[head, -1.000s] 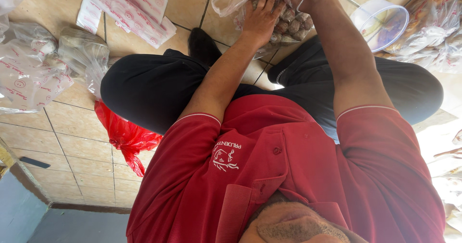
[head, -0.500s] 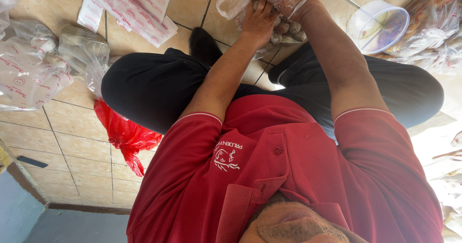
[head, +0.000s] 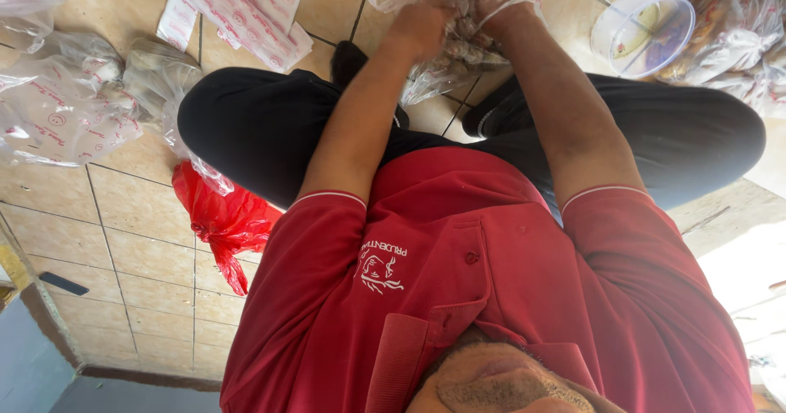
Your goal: The person sits on a tiled floor and packs small round food items and green vegetables into clear plastic bags. They gather items from a larger bag, place them into smaller bags, and tie the bags closed by hand.
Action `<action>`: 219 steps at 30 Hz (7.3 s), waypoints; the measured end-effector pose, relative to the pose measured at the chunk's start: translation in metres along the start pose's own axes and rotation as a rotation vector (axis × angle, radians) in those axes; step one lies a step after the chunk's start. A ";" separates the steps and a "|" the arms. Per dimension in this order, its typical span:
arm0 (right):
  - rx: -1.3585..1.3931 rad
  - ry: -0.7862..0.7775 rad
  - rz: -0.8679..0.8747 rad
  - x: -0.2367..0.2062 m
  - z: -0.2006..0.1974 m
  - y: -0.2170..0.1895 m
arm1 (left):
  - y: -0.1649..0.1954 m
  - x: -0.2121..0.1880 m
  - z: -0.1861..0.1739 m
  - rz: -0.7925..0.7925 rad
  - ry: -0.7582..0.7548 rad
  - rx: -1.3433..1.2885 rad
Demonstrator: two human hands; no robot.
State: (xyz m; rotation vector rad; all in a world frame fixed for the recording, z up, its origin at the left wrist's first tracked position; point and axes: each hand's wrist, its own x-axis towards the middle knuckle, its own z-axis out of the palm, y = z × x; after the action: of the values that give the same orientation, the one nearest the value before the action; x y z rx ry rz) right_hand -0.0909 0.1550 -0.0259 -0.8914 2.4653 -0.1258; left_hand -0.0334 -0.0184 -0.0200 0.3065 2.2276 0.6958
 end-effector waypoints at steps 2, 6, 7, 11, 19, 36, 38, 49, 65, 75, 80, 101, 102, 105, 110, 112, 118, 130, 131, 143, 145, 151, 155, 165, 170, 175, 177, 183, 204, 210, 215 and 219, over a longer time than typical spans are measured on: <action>-0.032 -0.084 0.013 -0.019 -0.004 0.000 | -0.008 -0.011 -0.014 -0.044 0.029 -0.089; -0.121 -0.173 -0.249 -0.043 -0.003 -0.046 | -0.036 -0.037 -0.046 -0.256 -0.042 0.156; -0.072 -0.117 -0.390 -0.046 0.001 -0.067 | -0.040 -0.041 -0.051 -0.285 -0.062 0.188; -0.117 -0.361 -0.365 -0.058 0.036 -0.142 | -0.035 -0.051 -0.043 -0.385 -0.134 0.344; -0.050 -0.666 -0.172 -0.079 0.052 -0.112 | -0.012 -0.056 -0.011 -0.377 -0.241 0.482; 0.831 0.044 0.062 -0.231 -0.177 -0.011 | 0.079 -0.143 -0.094 0.468 0.655 0.043; 0.949 0.263 0.158 -0.232 -0.175 -0.003 | 0.091 -0.141 -0.087 0.478 0.737 0.217; 1.382 0.479 -0.223 -0.183 -0.150 -0.043 | 0.102 -0.087 0.000 0.448 0.491 -0.831; 1.057 0.405 -0.115 -0.133 -0.067 -0.074 | 0.058 -0.039 -0.023 0.106 0.168 -2.110; 1.426 0.210 0.352 -0.108 -0.028 -0.059 | 0.069 -0.041 0.000 0.128 0.509 -1.306; 1.088 0.095 0.317 -0.114 -0.041 -0.059 | 0.065 -0.064 -0.019 0.234 0.711 0.067; 1.996 0.060 0.447 -0.113 -0.011 -0.010 | 0.060 -0.059 -0.012 0.416 0.685 -0.268; 2.010 0.092 0.440 -0.112 -0.015 -0.014 | 0.061 -0.059 -0.013 0.409 0.572 -0.375; 1.842 0.174 0.383 -0.107 -0.019 -0.030 | 0.061 -0.060 -0.015 0.305 0.281 -0.770; 1.355 0.235 0.213 -0.099 -0.001 -0.053 | 0.060 -0.048 -0.009 -0.016 0.187 -1.318; 1.303 0.239 0.180 -0.096 0.007 -0.055 | 0.060 -0.041 -0.006 -0.022 0.193 -1.399; 0.975 0.350 0.324 -0.083 0.016 -0.063 | 0.060 -0.033 -0.009 -0.103 0.276 -1.883; 1.609 0.404 0.713 -0.077 0.015 -0.062 | 0.065 -0.028 0.007 -0.088 0.361 -1.845; 1.557 0.409 0.608 -0.077 0.019 -0.059 | 0.066 -0.031 0.005 -0.053 0.362 -1.771; 1.087 0.293 0.443 -0.076 0.011 -0.043 | 0.041 -0.035 -0.006 0.348 0.701 -0.187; 0.916 0.247 0.476 -0.081 0.005 -0.040 | 0.038 -0.032 -0.002 0.254 0.642 -0.181; 0.848 0.522 0.492 -0.091 -0.016 -0.034 | 0.040 -0.031 0.000 0.091 0.610 -0.036; 0.800 0.488 0.550 -0.100 -0.050 -0.042 | 0.046 -0.036 -0.001 0.089 0.573 -0.016; 0.541 0.257 0.155 -0.165 -0.143 -0.023 | 0.034 -0.038 0.006 -0.056 0.447 0.165; 0.774 0.428 0.131 -0.227 -0.176 0.062 | 0.049 -0.022 -0.011 0.147 0.532 0.106; 1.212 0.671 0.368 -0.235 -0.149 0.127 | 0.080 0.009 -0.067 0.345 0.422 0.283; 1.053 0.773 0.293 -0.225 -0.133 0.133 | 0.082 0.017 -0.088 0.422 0.395 0.373; 0.740 0.677 0.050 -0.183 -0.105 0.104 | 0.076 0.023 -0.124 0.519 0.438 0.626; 1.533 0.558 0.293 -0.156 -0.088 0.016 | 0.202 -0.053 0.000 0.470 0.787 -0.091; 1.477 0.561 0.221 -0.152 -0.082 0.014 | 0.190 -0.059 -0.008 0.674 0.744 -0.241; 1.316 0.655 0.134 -0.159 -0.092 0.020 | 0.184 -0.070 -0.013 0.605 0.490 -0.313; 1.482 0.717 0.143 -0.171 -0.117 0.028 | 0.149 -0.038 -0.016 0.392 0.425 -0.109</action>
State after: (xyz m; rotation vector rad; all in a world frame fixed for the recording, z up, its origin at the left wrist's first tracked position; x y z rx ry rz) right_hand -0.0530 0.2726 0.1430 0.0548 2.0280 -2.1218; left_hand -0.0194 0.0818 0.0970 0.5967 2.5419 1.1782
